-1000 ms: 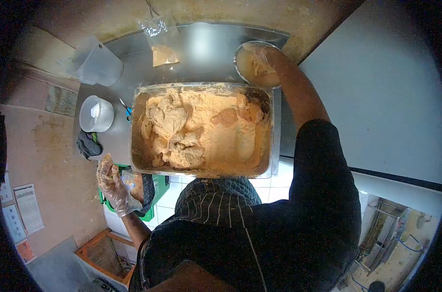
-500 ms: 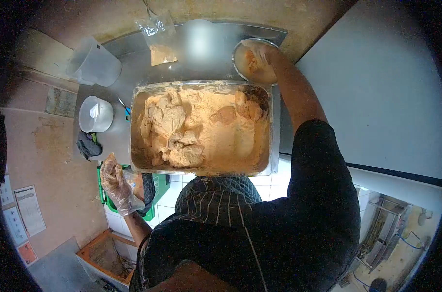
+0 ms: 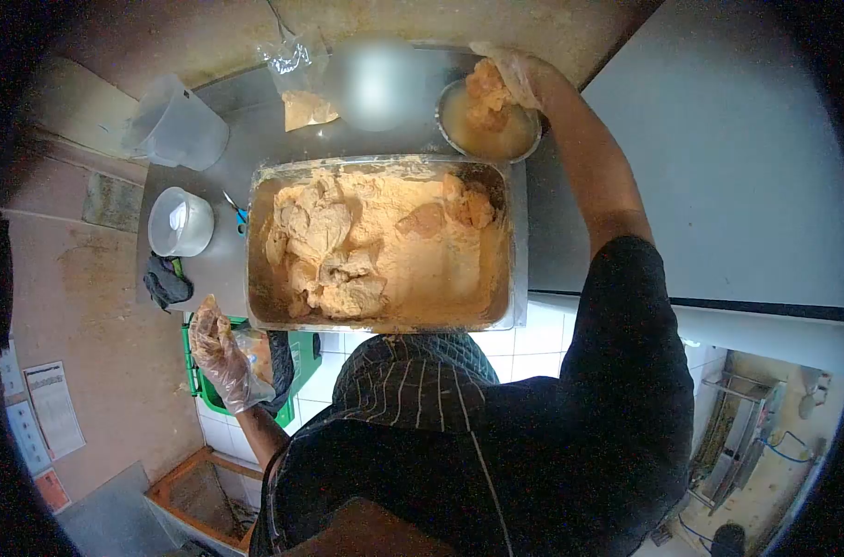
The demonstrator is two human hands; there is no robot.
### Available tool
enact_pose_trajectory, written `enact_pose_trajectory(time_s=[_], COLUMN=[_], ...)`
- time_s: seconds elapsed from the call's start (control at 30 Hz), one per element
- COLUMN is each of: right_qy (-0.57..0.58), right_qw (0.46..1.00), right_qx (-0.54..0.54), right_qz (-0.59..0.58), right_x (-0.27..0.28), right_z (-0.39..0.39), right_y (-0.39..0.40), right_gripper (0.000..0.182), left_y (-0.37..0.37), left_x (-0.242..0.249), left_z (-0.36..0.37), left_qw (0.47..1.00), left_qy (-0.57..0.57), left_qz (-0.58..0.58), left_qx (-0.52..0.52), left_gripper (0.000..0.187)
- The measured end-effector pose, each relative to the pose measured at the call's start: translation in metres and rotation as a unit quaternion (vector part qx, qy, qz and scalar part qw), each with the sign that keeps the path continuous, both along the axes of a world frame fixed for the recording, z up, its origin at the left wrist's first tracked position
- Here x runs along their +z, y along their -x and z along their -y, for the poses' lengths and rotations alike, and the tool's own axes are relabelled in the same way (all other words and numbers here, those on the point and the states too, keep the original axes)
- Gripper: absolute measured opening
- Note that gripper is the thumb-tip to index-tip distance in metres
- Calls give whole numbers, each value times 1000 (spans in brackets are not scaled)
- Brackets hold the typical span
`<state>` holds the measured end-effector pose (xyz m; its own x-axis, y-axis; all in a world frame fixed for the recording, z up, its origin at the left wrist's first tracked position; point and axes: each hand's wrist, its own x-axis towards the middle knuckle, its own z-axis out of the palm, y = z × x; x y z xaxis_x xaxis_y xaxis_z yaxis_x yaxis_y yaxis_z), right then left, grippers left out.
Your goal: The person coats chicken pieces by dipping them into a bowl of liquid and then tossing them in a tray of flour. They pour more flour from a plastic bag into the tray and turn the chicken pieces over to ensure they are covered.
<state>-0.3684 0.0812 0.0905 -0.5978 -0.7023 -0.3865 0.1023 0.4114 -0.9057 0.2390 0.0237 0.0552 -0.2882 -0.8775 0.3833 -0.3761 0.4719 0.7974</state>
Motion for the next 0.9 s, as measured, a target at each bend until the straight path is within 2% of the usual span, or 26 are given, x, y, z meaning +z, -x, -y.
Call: enact_pose_trajectory(time_s=[0.03,0.1,0.13,0.2,0.23,0.3,0.37,0.43,0.5,0.53,0.6,0.7,0.77,0.83,0.9], right_qy=[-1,1,0,24,29,64,41,15,-15,-15,61,95,75,58,65], right_qw=[1000,992,992,1000,999,998,999,999,996,996,998,995,997,997,995], right_qx=[-1,57,57,-10,-10,-4,3,2,-32,-33,-1,-23,-5,14,29], right_qz=[0,111,110,11,8,-14,9,30,-82,-80,26,-9,18,46,64], right_x=[-1,2,-2,-4,-4,-9,-10,-7,-1,1,8,56,66,62,40], right_z=[0,2,2,-4,-4,-3,0,-8,-3,-7,-21,-48,-68,-86,-107], right_y=[5,17,12,-14,-10,-1,4,-2,-12,-15,-21,-85,-112,-138,-162], right_gripper=[56,54,54,50,50,54,55,57,59,59,62,64,65,67,74], left_y=[1,2,2,0,1,0,-1,-1,0,-2,-7,-5,9,22,30], left_x=[-1,-2,-3,-4,-5,-9,-9,-9,-5,-8,-11,-20,-11,-11,-15], left_z=[0,0,0,-1,1,0,-1,0,0,0,0,4,2,2,7], left_qw=[1000,998,998,1000,1000,996,994,999,1000,1000,1000,1000,999,999,997], left_qy=[-1,-13,-14,0,5,-27,-59,-6,-4,3,4,16,8,19,48], left_qz=[0,-52,-53,-8,-11,-76,-95,-40,-13,-28,-27,-19,23,-34,9], left_qx=[-1,-18,-18,-8,-8,-36,-21,-2,2,-2,2,9,23,-32,-58], left_gripper=[29,30,30,30,30,29,27,26,25,25,24,24,23,22,21])
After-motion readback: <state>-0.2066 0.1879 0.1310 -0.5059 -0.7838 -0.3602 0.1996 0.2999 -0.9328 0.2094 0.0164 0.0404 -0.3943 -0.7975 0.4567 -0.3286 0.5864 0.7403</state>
